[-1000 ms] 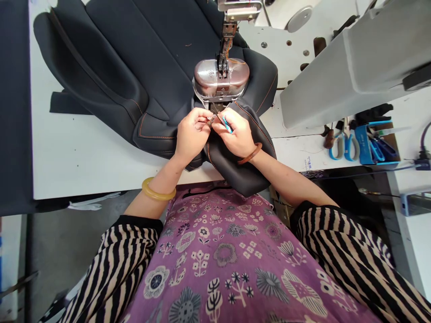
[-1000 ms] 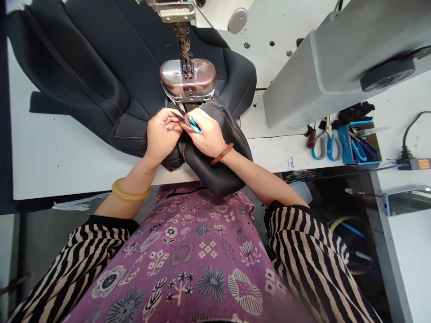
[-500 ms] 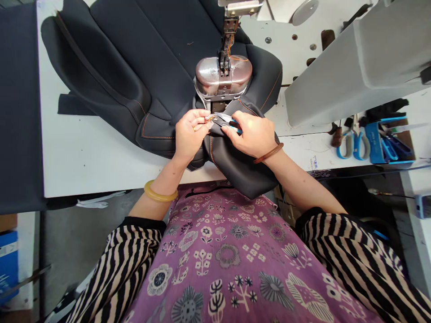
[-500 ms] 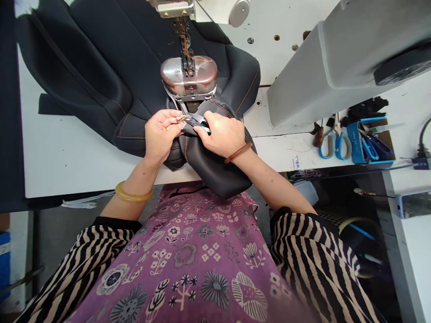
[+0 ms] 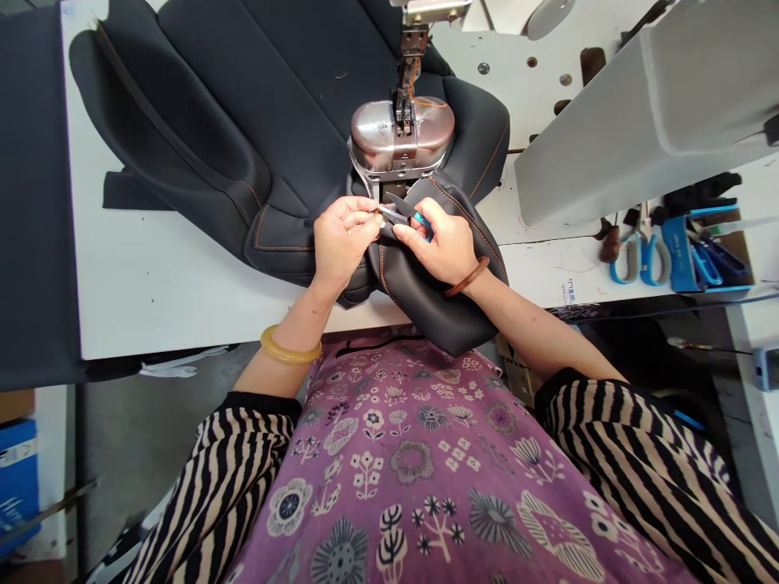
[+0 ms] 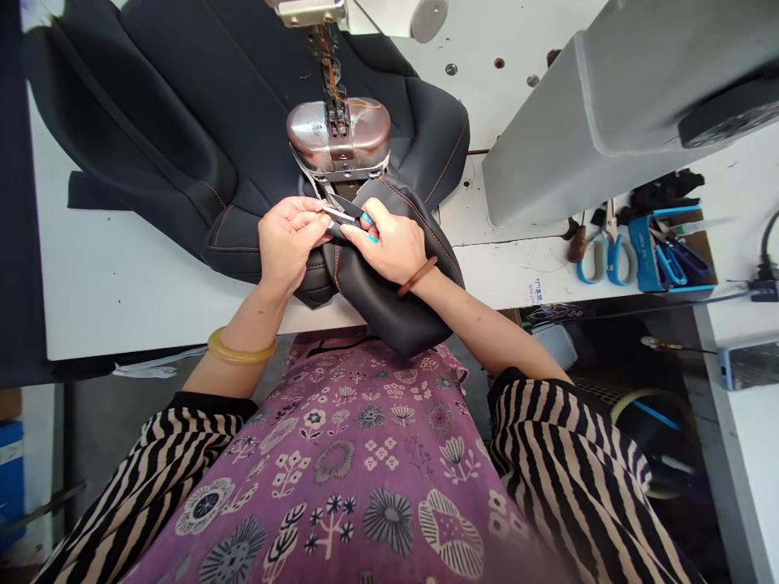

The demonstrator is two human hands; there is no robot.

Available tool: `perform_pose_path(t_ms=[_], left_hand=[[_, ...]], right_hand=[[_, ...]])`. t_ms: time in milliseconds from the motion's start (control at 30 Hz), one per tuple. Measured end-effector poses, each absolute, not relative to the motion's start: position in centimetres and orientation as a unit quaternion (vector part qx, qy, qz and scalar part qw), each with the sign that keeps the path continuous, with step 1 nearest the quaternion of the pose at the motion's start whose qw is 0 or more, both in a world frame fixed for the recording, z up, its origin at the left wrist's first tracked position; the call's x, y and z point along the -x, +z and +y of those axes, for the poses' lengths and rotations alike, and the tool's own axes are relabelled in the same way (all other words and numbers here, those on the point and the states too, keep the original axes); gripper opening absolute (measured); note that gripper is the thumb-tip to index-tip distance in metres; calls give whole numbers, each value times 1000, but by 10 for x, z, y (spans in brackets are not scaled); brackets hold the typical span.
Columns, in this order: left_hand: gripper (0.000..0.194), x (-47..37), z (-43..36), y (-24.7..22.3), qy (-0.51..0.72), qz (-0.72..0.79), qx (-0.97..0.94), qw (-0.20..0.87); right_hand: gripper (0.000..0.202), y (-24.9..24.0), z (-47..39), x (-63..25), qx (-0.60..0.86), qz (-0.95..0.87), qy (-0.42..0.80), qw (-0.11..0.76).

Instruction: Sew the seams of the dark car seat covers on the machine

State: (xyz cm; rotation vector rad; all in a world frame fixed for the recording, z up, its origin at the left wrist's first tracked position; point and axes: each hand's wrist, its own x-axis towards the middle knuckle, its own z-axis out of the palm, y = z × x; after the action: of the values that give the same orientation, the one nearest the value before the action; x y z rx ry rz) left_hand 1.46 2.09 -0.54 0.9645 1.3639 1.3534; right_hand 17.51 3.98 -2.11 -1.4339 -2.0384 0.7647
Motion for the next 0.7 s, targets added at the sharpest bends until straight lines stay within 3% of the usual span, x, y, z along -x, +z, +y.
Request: perform_pose_path(t_ms=[200, 267, 500, 700], left_hand=[[14, -13, 22, -11, 530, 585, -407, 459], [14, -13, 22, -13, 526, 587, -411, 458], [17, -11, 20, -13, 530, 567, -421, 468], [16, -9, 21, -16, 536, 555, -431, 468]], right_hand=[[57, -17, 41, -179, 463, -699, 337, 427], [59, -11, 42, -183, 457, -700, 328, 440], [43, -6, 42, -186, 535, -799, 208, 181], [42, -10, 45, -184, 527, -810, 182, 178]])
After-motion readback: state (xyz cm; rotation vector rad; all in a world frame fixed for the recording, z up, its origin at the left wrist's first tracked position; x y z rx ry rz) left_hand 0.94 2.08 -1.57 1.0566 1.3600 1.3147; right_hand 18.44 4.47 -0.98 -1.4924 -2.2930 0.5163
